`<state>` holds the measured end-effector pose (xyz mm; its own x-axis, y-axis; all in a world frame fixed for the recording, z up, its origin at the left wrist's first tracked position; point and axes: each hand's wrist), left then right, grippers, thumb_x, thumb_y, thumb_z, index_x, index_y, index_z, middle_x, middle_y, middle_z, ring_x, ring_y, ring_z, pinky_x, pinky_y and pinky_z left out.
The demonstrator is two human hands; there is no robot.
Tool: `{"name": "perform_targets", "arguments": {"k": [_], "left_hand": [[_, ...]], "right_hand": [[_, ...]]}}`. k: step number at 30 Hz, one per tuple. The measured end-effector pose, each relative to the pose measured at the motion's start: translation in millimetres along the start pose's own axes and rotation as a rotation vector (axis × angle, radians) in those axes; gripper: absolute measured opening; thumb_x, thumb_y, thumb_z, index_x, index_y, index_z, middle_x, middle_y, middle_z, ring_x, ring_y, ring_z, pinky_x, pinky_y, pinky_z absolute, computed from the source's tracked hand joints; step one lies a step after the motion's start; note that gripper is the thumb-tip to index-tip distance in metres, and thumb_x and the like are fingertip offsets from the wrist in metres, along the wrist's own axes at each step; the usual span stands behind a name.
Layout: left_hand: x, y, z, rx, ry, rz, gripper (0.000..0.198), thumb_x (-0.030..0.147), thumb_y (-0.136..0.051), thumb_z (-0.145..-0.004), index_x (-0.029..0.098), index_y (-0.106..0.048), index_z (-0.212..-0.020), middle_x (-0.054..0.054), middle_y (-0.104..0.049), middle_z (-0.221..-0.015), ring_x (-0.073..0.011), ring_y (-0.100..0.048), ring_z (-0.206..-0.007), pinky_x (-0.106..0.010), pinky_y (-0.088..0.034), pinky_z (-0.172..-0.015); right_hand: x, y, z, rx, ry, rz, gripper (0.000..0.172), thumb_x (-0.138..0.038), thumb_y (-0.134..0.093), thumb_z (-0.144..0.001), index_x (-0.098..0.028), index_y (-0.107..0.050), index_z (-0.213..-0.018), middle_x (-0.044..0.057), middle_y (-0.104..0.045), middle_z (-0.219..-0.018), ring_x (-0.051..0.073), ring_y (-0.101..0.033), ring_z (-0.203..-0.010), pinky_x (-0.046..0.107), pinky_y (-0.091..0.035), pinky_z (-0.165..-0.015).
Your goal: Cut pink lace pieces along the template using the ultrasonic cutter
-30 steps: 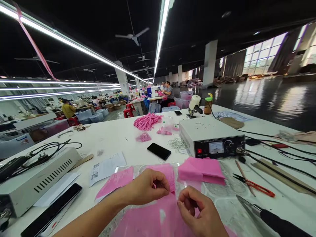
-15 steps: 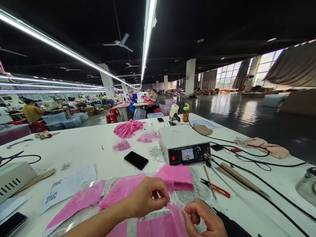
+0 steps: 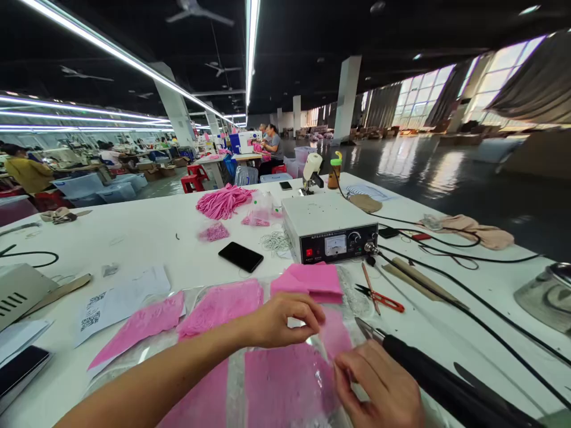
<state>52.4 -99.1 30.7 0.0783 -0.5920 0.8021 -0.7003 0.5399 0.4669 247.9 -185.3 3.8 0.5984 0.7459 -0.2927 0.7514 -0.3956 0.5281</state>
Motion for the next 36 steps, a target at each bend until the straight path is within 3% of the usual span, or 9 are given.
{"name": "perform_targets", "arguments": {"k": [4, 8, 24, 30, 36], "left_hand": [[-18, 5.4, 47, -0.075, 0.086, -0.010, 0.010, 0.010, -0.061, -0.079, 0.014, -0.068, -0.074, -0.010, -0.071, -0.098, -0.0154, -0.068, -0.088, -0.024, -0.053, -0.079], [-17, 9.9, 71, -0.116, 0.138, -0.060, 0.012, 0.015, -0.058, -0.085, 0.015, -0.068, -0.080, -0.011, -0.070, -0.102, -0.0147, -0.067, -0.089, -0.024, -0.053, -0.080], [-20, 19.2, 83, -0.288, 0.030, -0.271, 0.021, 0.014, -0.044, -0.097, 0.014, -0.064, -0.090, -0.013, -0.065, -0.118, -0.0170, -0.065, -0.105, -0.026, -0.052, -0.090], [-17, 25.3, 93, -0.311, 0.050, -0.331, 0.023, 0.012, -0.042, -0.097, 0.016, -0.064, -0.092, -0.012, -0.064, -0.122, -0.0167, -0.065, -0.106, -0.025, -0.053, -0.089], [-16, 27.8, 104, -0.315, 0.093, -0.363, 0.029, 0.010, -0.039, -0.096, 0.016, -0.066, -0.090, -0.010, -0.062, -0.126, -0.0162, -0.065, -0.106, -0.024, -0.053, -0.088]], "right_hand": [[-11, -33, 19, -0.081, 0.065, -0.065, 0.023, 0.002, -0.051, -0.084, -0.021, -0.055, -0.083, -0.001, -0.053, -0.059, 0.014, -0.047, -0.053, 0.027, -0.039, -0.051], [-22, -49, 28, -0.105, 0.075, -0.087, 0.020, 0.000, -0.050, -0.086, -0.019, -0.057, -0.082, 0.000, -0.055, -0.060, 0.014, -0.047, -0.054, 0.027, -0.037, -0.052], [-39, -63, 36, -0.114, 0.048, -0.020, 0.025, 0.001, -0.044, -0.084, -0.020, -0.053, -0.073, 0.000, -0.051, -0.060, 0.016, -0.045, -0.055, 0.032, -0.032, -0.053], [-49, -65, 32, -0.226, 0.088, 0.000, 0.028, 0.005, -0.044, -0.079, -0.020, -0.051, -0.069, 0.000, -0.050, -0.061, 0.017, -0.046, -0.055, 0.033, -0.031, -0.053], [-54, -78, 38, -0.218, 0.095, -0.030, 0.031, 0.005, -0.042, -0.082, -0.020, -0.051, -0.066, 0.001, -0.051, -0.060, 0.017, -0.045, -0.055, 0.033, -0.029, -0.053]]}}
Point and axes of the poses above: each hand's wrist, its own z-axis away from the middle knuckle, its own y-axis out of the back of the hand, x = y × z
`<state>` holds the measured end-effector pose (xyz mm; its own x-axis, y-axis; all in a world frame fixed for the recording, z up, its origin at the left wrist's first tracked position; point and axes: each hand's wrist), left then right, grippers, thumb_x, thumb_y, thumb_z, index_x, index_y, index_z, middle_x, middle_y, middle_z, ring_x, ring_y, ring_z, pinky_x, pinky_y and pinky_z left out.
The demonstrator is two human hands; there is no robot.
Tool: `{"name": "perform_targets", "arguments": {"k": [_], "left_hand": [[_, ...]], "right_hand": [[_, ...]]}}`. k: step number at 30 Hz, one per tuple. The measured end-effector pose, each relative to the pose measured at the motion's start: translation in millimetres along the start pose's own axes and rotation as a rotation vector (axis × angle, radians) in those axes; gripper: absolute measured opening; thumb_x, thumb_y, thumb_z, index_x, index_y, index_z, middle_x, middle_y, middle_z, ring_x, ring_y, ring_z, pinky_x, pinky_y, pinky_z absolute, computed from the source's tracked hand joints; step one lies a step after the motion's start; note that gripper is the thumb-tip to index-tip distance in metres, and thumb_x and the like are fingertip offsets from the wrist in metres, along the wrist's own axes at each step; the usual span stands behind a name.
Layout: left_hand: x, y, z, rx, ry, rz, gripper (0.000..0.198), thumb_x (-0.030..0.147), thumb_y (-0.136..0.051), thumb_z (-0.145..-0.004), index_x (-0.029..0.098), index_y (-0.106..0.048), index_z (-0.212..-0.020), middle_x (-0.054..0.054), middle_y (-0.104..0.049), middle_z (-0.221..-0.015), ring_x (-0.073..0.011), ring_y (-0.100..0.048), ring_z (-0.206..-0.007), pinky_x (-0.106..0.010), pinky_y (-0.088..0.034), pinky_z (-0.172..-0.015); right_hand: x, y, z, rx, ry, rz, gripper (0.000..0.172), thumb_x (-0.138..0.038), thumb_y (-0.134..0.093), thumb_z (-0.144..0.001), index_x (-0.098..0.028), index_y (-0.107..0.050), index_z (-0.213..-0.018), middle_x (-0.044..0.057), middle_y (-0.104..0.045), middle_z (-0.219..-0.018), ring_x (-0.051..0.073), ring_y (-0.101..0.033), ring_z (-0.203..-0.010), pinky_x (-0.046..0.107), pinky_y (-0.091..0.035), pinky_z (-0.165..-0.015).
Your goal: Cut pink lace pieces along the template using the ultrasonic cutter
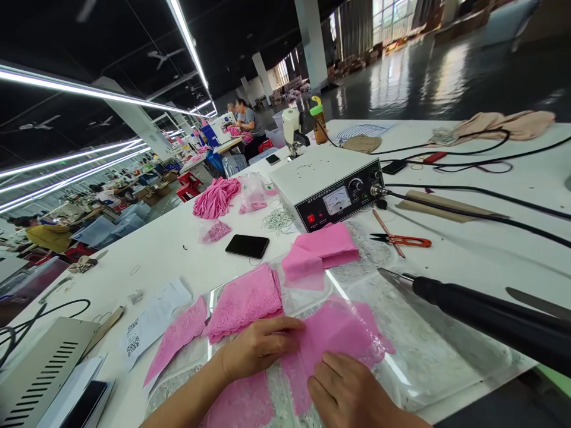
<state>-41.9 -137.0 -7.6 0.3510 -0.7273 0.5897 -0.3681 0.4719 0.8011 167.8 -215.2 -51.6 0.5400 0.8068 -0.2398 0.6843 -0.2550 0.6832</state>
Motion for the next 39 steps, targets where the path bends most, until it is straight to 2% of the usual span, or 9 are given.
{"name": "perform_targets", "arguments": {"k": [4, 10, 18, 22, 27, 34, 39], "left_hand": [[-2, -1.6, 3, 0.010, 0.014, -0.009, 0.026, 0.014, -0.042, -0.097, 0.016, -0.067, -0.091, -0.011, -0.059, -0.129, -0.0171, -0.064, -0.106, -0.025, -0.052, -0.088], [-2, -4.1, 2, 0.030, 0.020, -0.022, 0.019, 0.019, -0.048, -0.097, 0.016, -0.066, -0.095, -0.011, -0.058, -0.131, -0.0174, -0.059, -0.115, -0.026, -0.050, -0.094], [-3, -2.2, 3, 0.052, -0.008, -0.104, 0.022, 0.017, -0.045, -0.098, 0.014, -0.064, -0.087, -0.012, -0.058, -0.130, -0.0175, -0.059, -0.116, -0.028, -0.050, -0.096], [-3, -2.4, 3, 0.090, -0.065, -0.174, 0.023, 0.015, -0.044, -0.098, 0.015, -0.064, -0.086, -0.012, -0.061, -0.125, -0.0177, -0.059, -0.115, -0.030, -0.049, -0.097], [-2, -3.8, 2, 0.122, -0.098, -0.252, 0.024, 0.017, -0.044, -0.098, 0.016, -0.065, -0.085, -0.010, -0.064, -0.120, -0.0175, -0.061, -0.112, -0.030, -0.050, -0.095], [-4, -1.0, 2, 0.082, -0.135, -0.321, 0.031, 0.019, -0.041, -0.099, 0.019, -0.069, -0.087, -0.007, -0.063, -0.124, -0.0187, -0.058, -0.115, -0.032, -0.049, -0.095], [-4, 3.5, 2, 0.086, -0.157, -0.356, 0.030, 0.018, -0.042, -0.099, 0.019, -0.070, -0.086, -0.007, -0.064, -0.123, -0.0195, -0.058, -0.116, -0.033, -0.048, -0.095]], "right_hand": [[0, -9, 4, 0.052, -0.062, -0.006, 0.029, 0.001, -0.043, -0.086, -0.019, -0.053, -0.068, 0.001, -0.051, -0.060, 0.017, -0.044, -0.056, 0.033, -0.030, -0.054], [0, -11, 3, 0.120, -0.118, 0.024, 0.028, 0.000, -0.044, -0.087, -0.019, -0.053, -0.069, 0.001, -0.050, -0.060, 0.016, -0.044, -0.056, 0.032, -0.029, -0.054], [-7, -7, 4, 0.028, 0.059, 0.109, 0.032, 0.005, -0.038, -0.081, -0.020, -0.051, -0.066, 0.000, -0.050, -0.059, 0.015, -0.045, -0.053, 0.031, -0.033, -0.053], [-8, -6, 3, 0.006, 0.025, 0.092, 0.030, 0.003, -0.039, -0.083, -0.020, -0.050, -0.067, 0.001, -0.051, -0.061, 0.016, -0.047, -0.055, 0.031, -0.035, -0.054], [-6, -12, 4, 0.084, -0.120, 0.011, 0.030, 0.002, -0.039, -0.086, -0.019, -0.054, -0.071, 0.000, -0.052, -0.060, 0.016, -0.048, -0.054, 0.031, -0.031, -0.052], [-9, -8, 4, 0.037, -0.011, 0.041, 0.033, 0.002, -0.035, -0.088, -0.019, -0.056, -0.074, 0.002, -0.055, -0.062, 0.017, -0.051, -0.058, 0.031, -0.040, -0.060], [-12, -2, -1, -0.033, 0.028, 0.040, 0.032, 0.001, -0.036, -0.085, -0.020, -0.052, -0.068, 0.003, -0.053, -0.063, 0.017, -0.049, -0.056, 0.031, -0.036, -0.054]]}}
Point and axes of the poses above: each hand's wrist, its own z-axis away from the middle knuckle, its own y-axis out of the back of the hand, x = y × z
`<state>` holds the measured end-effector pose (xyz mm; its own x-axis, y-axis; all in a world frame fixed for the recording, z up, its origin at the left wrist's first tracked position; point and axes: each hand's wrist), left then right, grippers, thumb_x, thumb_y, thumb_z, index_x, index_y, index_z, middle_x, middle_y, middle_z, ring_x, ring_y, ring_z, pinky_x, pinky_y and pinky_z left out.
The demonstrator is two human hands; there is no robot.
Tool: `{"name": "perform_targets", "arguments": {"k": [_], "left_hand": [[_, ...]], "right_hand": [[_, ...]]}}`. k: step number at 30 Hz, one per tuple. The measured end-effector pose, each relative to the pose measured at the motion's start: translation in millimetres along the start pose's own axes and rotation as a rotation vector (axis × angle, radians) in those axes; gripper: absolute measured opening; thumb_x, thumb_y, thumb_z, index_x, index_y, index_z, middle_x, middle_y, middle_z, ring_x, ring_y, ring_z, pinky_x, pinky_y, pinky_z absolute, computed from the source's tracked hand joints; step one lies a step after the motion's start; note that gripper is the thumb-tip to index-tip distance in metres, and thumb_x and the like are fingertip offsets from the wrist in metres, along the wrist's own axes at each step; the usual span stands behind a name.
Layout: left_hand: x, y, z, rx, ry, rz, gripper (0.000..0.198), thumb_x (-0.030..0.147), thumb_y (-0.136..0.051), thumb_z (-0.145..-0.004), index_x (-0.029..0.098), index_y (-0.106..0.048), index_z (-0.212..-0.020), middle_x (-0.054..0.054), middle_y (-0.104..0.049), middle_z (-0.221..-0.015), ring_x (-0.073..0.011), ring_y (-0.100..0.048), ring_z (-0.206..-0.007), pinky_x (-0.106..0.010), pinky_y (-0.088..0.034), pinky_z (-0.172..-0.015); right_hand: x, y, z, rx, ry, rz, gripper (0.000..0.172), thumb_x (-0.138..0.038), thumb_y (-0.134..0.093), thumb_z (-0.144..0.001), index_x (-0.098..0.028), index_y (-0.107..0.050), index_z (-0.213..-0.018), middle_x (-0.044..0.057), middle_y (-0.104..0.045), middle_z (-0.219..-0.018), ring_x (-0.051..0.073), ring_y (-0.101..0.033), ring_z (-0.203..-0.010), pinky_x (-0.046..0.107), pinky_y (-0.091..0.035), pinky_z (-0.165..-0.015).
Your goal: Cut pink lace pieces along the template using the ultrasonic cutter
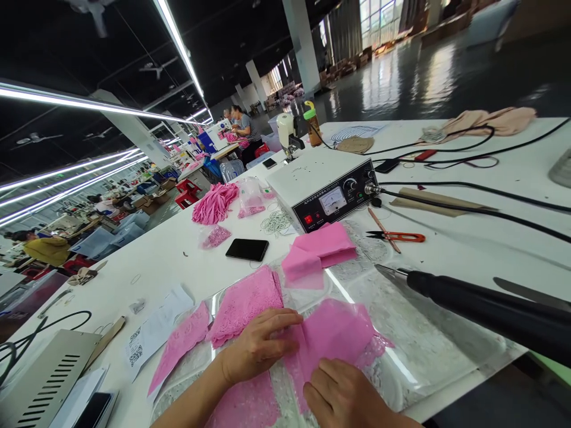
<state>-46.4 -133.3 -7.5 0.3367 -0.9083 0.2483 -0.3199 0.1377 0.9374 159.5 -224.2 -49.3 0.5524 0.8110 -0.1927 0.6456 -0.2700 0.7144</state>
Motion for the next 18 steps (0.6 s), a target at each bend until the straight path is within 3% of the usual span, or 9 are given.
{"name": "perform_targets", "arguments": {"k": [8, 18], "left_hand": [[4, 0.8, 3, 0.015, -0.017, -0.015, 0.030, 0.018, -0.042, -0.099, 0.019, -0.070, -0.089, -0.007, -0.062, -0.126, -0.0189, -0.056, -0.118, -0.032, -0.047, -0.097], [10, 8.1, 2, 0.012, -0.076, -0.064, 0.030, 0.020, -0.041, -0.101, 0.018, -0.067, -0.086, -0.005, -0.065, -0.121, -0.0182, -0.056, -0.115, -0.032, -0.046, -0.094]], "right_hand": [[-1, -7, 3, 0.012, -0.106, -0.086, 0.030, 0.003, -0.037, -0.087, -0.019, -0.053, -0.073, 0.002, -0.054, -0.062, 0.016, -0.049, -0.056, 0.029, -0.033, -0.055], [-2, -21, 7, 0.015, -0.086, -0.144, 0.031, 0.003, -0.037, -0.085, -0.019, -0.053, -0.071, 0.001, -0.055, -0.060, 0.016, -0.048, -0.053, 0.030, -0.029, -0.052]]}}
Point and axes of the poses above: each hand's wrist, its own z-axis away from the middle knuckle, its own y-axis out of the back of the hand, x = y × z
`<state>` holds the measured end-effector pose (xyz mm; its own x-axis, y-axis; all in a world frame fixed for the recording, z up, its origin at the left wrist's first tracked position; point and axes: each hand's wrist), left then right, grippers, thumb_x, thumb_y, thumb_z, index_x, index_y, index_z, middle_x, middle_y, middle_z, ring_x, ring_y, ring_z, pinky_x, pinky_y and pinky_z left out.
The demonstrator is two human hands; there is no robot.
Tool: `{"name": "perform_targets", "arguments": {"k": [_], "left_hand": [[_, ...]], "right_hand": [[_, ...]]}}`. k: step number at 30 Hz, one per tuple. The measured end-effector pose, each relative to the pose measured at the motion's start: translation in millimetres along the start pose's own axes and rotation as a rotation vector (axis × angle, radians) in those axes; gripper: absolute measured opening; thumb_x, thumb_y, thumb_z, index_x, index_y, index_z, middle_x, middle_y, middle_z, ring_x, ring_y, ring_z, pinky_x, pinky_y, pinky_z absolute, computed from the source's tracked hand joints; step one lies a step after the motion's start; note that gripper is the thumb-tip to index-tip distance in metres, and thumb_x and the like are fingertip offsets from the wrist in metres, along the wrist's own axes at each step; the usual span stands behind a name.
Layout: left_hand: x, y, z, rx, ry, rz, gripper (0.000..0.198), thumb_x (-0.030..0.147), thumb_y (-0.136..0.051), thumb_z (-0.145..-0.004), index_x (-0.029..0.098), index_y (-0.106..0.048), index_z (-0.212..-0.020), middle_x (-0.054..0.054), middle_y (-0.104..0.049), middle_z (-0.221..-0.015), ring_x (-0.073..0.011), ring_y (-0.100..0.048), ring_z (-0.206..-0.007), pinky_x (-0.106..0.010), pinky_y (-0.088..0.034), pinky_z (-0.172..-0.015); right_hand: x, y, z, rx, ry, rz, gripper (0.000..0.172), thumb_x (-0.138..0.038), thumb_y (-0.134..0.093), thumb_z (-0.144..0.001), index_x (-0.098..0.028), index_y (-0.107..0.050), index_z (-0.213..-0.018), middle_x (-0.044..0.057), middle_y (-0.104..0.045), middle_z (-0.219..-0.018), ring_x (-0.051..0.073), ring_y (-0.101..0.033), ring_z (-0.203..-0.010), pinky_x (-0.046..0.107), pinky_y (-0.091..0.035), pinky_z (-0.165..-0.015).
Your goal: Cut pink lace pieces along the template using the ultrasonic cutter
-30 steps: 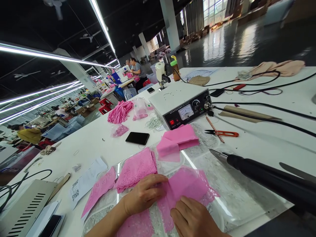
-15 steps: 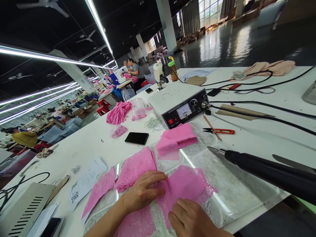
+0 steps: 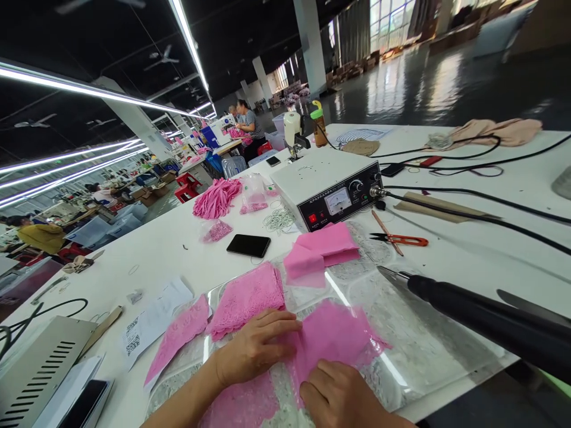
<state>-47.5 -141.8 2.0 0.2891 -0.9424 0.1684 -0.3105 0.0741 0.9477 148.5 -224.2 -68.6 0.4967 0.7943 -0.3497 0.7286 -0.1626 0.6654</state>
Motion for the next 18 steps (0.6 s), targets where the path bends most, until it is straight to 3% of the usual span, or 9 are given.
{"name": "perform_targets", "arguments": {"k": [5, 8, 13, 16, 18], "left_hand": [[1, -0.2, 4, 0.032, -0.033, -0.031, 0.025, 0.016, -0.043, -0.100, 0.016, -0.064, -0.086, -0.004, -0.066, -0.117, -0.0185, -0.056, -0.112, -0.032, -0.046, -0.093], [1, 0.1, 7, -0.003, -0.045, -0.005, 0.025, 0.012, -0.041, -0.099, 0.016, -0.063, -0.087, -0.005, -0.067, -0.113, -0.0179, -0.057, -0.111, -0.032, -0.045, -0.094], [4, 3.2, 10, -0.050, -0.029, 0.057, 0.022, 0.009, -0.041, -0.094, 0.016, -0.062, -0.090, -0.007, -0.068, -0.112, -0.0188, -0.058, -0.114, -0.034, -0.045, -0.100], [10, 4.7, 8, -0.057, 0.001, 0.096, 0.019, 0.011, -0.045, -0.085, 0.015, -0.061, -0.094, -0.011, -0.064, -0.119, -0.0222, -0.057, -0.117, -0.038, -0.044, -0.103], [14, 4.8, 6, -0.082, 0.010, 0.099, 0.023, 0.016, -0.047, -0.086, 0.014, -0.061, -0.105, -0.012, -0.061, -0.125, -0.0240, -0.055, -0.120, -0.040, -0.043, -0.105]], "right_hand": [[0, -8, 0, 0.014, -0.023, 0.004, 0.028, 0.001, -0.042, -0.083, -0.019, -0.052, -0.068, 0.000, -0.055, -0.058, 0.015, -0.047, -0.052, 0.029, -0.030, -0.051], [2, -1, -1, 0.008, -0.020, -0.005, 0.027, -0.001, -0.043, -0.085, -0.020, -0.052, -0.068, -0.001, -0.055, -0.058, 0.014, -0.048, -0.052, 0.028, -0.032, -0.050], [23, 44, 0, 0.047, -0.139, 0.009, 0.021, -0.004, -0.042, -0.090, -0.018, -0.057, -0.087, 0.001, -0.058, -0.068, 0.014, -0.056, -0.060, 0.025, -0.043, -0.055], [42, 71, 4, 0.127, -0.238, 0.169, 0.014, -0.014, -0.046, -0.091, -0.019, -0.057, -0.097, 0.005, -0.064, -0.080, 0.016, -0.064, -0.069, 0.026, -0.051, -0.061], [51, 80, 7, 0.111, -0.272, 0.257, 0.012, -0.021, -0.048, -0.091, -0.020, -0.058, -0.099, 0.006, -0.067, -0.086, 0.018, -0.067, -0.073, 0.027, -0.054, -0.062]]}}
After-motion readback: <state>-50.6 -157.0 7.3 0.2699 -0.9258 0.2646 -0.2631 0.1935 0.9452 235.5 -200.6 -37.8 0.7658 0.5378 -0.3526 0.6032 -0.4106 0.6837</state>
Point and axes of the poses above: each hand's wrist, its own z-axis away from the middle knuckle, its own y-axis out of the back of the hand, x = y × z
